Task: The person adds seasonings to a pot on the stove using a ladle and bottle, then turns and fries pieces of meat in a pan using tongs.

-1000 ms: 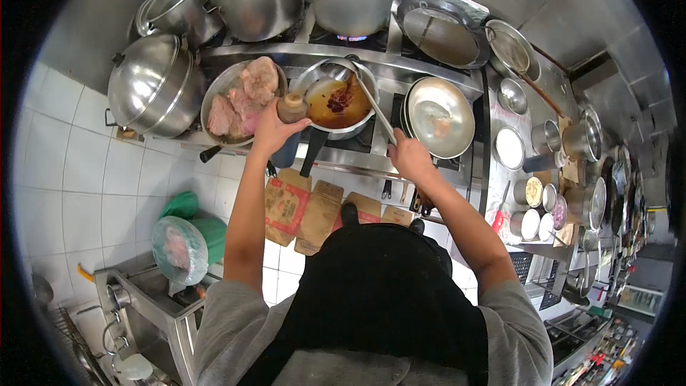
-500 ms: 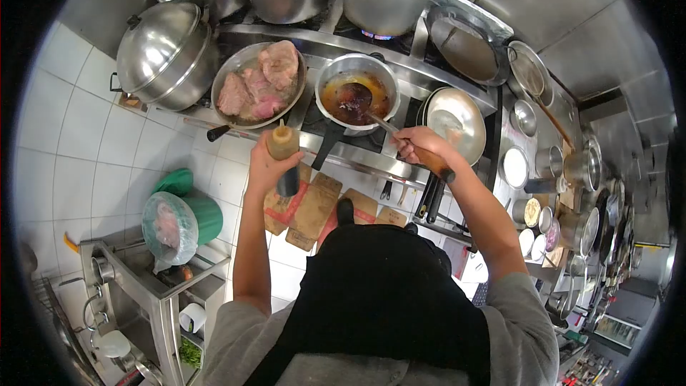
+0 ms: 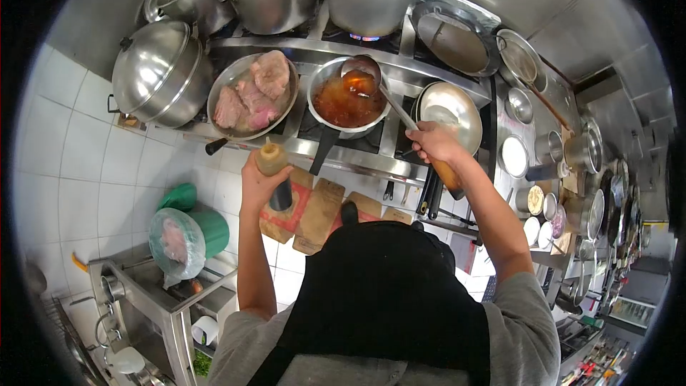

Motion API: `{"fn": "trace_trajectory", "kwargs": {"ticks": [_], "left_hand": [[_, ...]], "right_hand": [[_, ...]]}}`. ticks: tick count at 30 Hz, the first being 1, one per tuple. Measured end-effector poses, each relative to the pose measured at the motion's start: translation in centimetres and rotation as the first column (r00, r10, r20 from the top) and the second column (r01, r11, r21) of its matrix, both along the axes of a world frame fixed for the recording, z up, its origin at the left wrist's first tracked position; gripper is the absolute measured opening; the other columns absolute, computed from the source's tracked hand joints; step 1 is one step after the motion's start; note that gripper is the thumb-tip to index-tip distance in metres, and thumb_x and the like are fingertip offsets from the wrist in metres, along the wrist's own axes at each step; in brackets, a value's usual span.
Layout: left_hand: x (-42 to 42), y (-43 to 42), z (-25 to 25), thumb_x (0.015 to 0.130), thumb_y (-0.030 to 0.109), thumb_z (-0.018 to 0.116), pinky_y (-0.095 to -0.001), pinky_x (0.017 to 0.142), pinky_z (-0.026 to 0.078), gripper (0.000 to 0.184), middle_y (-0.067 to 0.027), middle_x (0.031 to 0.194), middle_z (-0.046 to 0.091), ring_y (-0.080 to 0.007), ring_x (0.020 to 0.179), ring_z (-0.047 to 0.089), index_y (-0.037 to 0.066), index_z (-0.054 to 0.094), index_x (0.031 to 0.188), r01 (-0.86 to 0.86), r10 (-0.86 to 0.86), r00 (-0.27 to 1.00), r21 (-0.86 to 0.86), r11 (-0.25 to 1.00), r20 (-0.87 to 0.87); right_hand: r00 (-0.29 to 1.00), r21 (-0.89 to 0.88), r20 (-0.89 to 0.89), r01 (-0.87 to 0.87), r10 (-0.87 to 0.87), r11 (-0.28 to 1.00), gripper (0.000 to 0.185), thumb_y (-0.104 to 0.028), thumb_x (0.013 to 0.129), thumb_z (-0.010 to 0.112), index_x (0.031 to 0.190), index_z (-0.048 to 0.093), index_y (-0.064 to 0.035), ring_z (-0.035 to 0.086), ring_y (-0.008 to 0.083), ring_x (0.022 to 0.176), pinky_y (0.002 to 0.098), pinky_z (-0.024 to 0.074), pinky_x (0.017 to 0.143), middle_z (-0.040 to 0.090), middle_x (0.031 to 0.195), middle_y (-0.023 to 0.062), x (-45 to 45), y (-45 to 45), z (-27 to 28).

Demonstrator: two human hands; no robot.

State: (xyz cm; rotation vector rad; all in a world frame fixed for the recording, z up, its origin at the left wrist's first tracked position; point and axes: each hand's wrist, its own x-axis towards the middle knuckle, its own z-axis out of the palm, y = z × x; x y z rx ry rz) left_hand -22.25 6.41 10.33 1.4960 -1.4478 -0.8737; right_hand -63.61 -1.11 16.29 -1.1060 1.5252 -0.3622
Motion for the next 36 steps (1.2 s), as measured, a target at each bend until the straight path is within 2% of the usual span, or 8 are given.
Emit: {"fn": "trace_trajectory", "kwargs": {"ticks": [4,13,17,20,21,24,25,36], "left_hand": [[-0.3,-0.2,0.4,0.072,0.014,0.090,-0.0328,0.082,0.054,0.046,-0.0087,0.096,0.071,-0.0165,0.088,0.067,0.001,0.063,0.107,0.004,-0.004,1.000,-0.005,1.000,-0.027],[-0.6,0.3,2.2,0.072,0.015,0.090,-0.0330,0.082,0.054,0.046,-0.0092,0.096,0.071,-0.0180,0.087,0.068,0.001,0.063,0.107,0.012,-0.009,0.998,-0.044,0.999,0.056],[-1.2,0.3,3.2,0.072,0.016,0.090,-0.0340,0.081,0.054,0.046,-0.0104,0.096,0.071,-0.0191,0.087,0.068,0.001,0.063,0.106,0.011,-0.009,0.999,-0.030,0.999,0.043],[-1.6,-0.3,3.4,0.072,0.019,0.089,-0.0357,0.082,0.054,0.047,-0.0127,0.096,0.072,-0.0224,0.087,0.069,0.000,0.063,0.106,0.031,-0.032,0.990,0.005,0.999,0.136],[-1.7,-0.8,3.4,0.073,0.020,0.089,-0.0363,0.082,0.054,0.047,-0.0135,0.096,0.072,-0.0237,0.087,0.070,-0.001,0.063,0.106,0.045,-0.049,0.982,0.027,0.999,0.183],[-2.0,-3.3,2.3,0.070,0.032,0.089,-0.0405,0.083,0.054,0.054,-0.0187,0.097,0.072,-0.0315,0.091,0.071,-0.002,0.064,0.105,0.176,-0.192,0.953,0.088,0.980,0.235],[-2.3,-4.4,2.2,0.069,0.035,0.089,-0.0416,0.083,0.054,0.057,-0.0201,0.098,0.072,-0.0334,0.092,0.071,-0.002,0.065,0.106,0.192,-0.233,0.915,0.151,0.970,0.330],[-8.2,-13.5,1.2,0.057,0.048,0.090,-0.0453,0.086,0.056,0.074,-0.0258,0.102,0.073,-0.0392,0.098,0.071,-0.007,0.072,0.103,0.159,-0.497,0.521,0.492,0.856,0.695]], "right_hand": [[0.984,-0.135,-0.163,-0.090,0.068,0.987,0.025,-0.025,0.100,0.060,0.103,0.060,0.0003,0.055,0.0124,0.054,0.0315,0.0469,0.049,0.057,0.069,0.0031,0.2,1.3,1.9],[0.918,-0.628,-0.395,-0.244,-0.033,0.738,0.041,-0.018,0.094,0.064,0.129,0.056,0.0017,0.065,0.0515,0.081,0.0548,0.0515,0.073,0.065,0.083,0.0321,-0.3,5.8,0.2],[0.921,-0.702,-0.376,-0.208,-0.106,0.681,0.048,-0.015,0.093,0.065,0.137,0.053,0.0010,0.065,0.0500,0.090,0.0544,0.0513,0.079,0.066,0.089,0.0334,0.0,7.6,-3.0],[0.959,-0.620,-0.283,-0.171,-0.014,0.766,0.040,-0.013,0.095,0.064,0.131,0.054,0.0024,0.068,0.0454,0.077,0.0484,0.0525,0.069,0.065,0.088,0.0296,0.1,7.9,-3.2],[0.976,-0.652,-0.215,-0.159,0.020,0.741,0.033,-0.016,0.097,0.063,0.125,0.056,0.0009,0.062,0.0309,0.056,0.0419,0.0499,0.057,0.063,0.076,0.0175,0.4,7.7,-4.0],[0.947,-0.032,0.295,0.143,-0.127,0.989,0.019,-0.020,0.098,0.063,0.108,0.061,-0.0035,0.060,0.0213,0.057,0.0354,0.0465,0.052,0.060,0.070,0.0083,0.6,7.6,-4.5],[0.875,0.112,0.424,0.206,-0.234,0.972,0.018,-0.023,0.100,0.062,0.095,0.056,-0.0073,0.046,0.0063,0.055,0.0259,0.0363,0.047,0.048,0.068,-0.0030,1.3,7.8,-3.3],[0.871,0.113,0.430,0.209,-0.237,0.971,0.016,-0.019,0.100,0.061,0.098,0.058,-0.0036,0.047,0.0091,0.052,0.0275,0.0363,0.046,0.051,0.069,-0.0010,2.2,9.3,-2.9]]}}
